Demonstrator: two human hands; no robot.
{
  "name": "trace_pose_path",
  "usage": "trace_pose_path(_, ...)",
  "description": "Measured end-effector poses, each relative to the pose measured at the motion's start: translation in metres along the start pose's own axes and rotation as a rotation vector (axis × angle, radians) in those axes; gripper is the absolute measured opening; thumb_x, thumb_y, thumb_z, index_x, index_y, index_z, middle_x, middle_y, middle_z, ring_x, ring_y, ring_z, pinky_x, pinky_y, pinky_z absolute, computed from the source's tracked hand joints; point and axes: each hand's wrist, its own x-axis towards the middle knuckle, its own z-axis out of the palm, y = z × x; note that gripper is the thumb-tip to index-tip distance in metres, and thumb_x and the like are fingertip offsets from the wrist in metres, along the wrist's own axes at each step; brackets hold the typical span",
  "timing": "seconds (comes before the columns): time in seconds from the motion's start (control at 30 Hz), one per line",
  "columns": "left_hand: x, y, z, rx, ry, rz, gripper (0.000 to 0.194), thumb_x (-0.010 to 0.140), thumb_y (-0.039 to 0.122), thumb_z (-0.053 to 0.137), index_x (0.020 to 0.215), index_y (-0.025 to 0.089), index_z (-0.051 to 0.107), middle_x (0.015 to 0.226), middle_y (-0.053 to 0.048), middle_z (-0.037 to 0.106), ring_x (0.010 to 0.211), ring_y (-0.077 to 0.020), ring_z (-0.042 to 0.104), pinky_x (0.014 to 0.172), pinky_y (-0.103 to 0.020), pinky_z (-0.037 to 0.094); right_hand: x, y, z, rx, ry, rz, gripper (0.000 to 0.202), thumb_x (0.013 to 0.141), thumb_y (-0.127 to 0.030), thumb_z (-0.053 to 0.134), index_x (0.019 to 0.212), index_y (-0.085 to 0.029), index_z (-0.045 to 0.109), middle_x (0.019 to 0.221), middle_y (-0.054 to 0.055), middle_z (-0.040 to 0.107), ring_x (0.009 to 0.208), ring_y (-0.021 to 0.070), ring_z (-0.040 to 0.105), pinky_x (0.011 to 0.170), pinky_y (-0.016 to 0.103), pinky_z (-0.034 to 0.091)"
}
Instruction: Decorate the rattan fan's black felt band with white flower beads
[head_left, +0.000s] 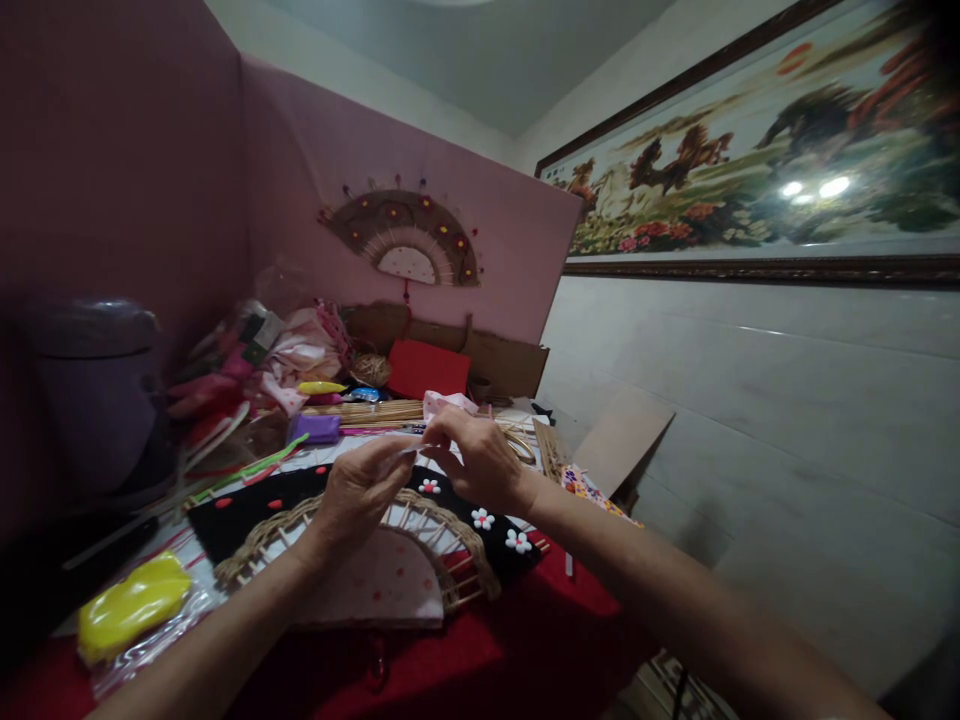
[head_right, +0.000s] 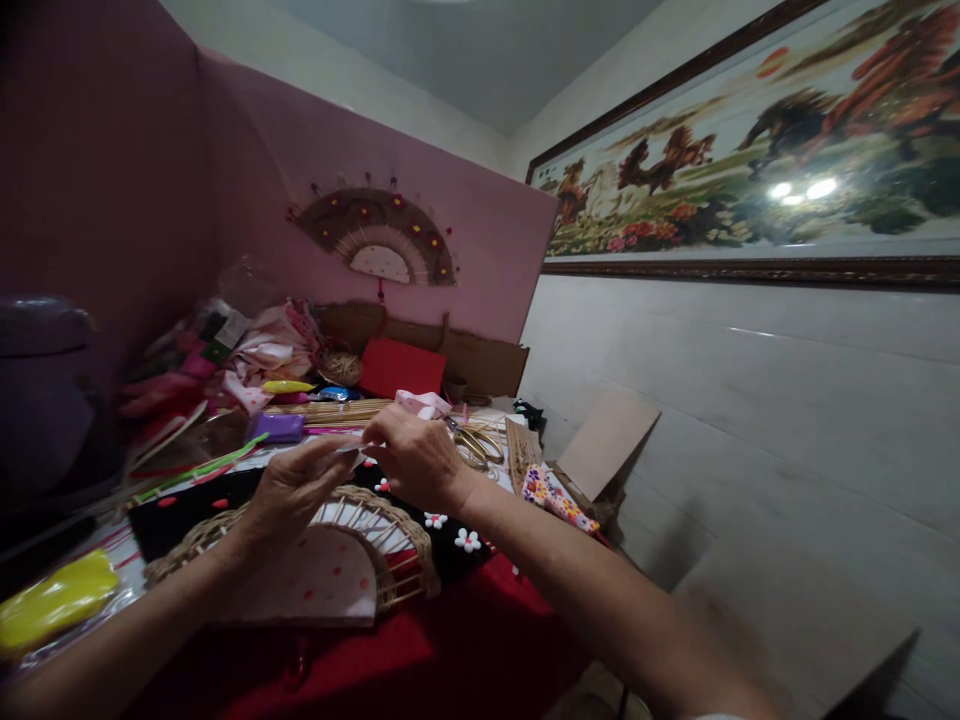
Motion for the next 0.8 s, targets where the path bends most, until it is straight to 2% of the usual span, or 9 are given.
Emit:
trace_pose_path(0.27,0.0004,0.0019,0.0026,-0.033,0.001,-0.002,0.018,0.080,0.025,0.057,0.096,0.020,0.066,0.088,-0.002,0.069,0.079,-0.0132,0.061,0.074,-0.023,0.047,-0.0024,-0.0023,0.0034,-0.232,0.081,-0.046,0.018,0.090,-0.021,0.041,0.080,-0.016,0.055,0.079,0.004,0.061,0.073,0.0124,0.054,0.062,0.023,0.038)
trace_pose_path(0.63,-0.0001,0.0034,0.0018,-0.051,-0.030,0.000,0.018,0.082,0.025,0.055,0.097,0.020,0.064,0.089,0.000,0.068,0.079,-0.0118,0.060,0.073,-0.022,0.046,-0.0013,0.0008,-0.0016,-0.219,0.054,-0.146,0.018,0.089,-0.020,0.043,0.084,-0.016,0.059,0.084,0.005,0.062,0.075,0.0113,0.056,0.064,0.022,0.040)
trace_pose_path(0.8,-0.0002,0.0032,0.0013,0.005,-0.088,0.016,0.021,0.082,0.026,0.055,0.101,0.020,0.061,0.096,-0.002,0.067,0.089,-0.0147,0.060,0.079,-0.025,0.045,-0.0037,0.0021,-0.0011,-0.202,0.074,-0.142,0.017,0.088,-0.021,0.044,0.084,-0.017,0.060,0.084,0.005,0.062,0.075,0.0123,0.056,0.064,0.023,0.040)
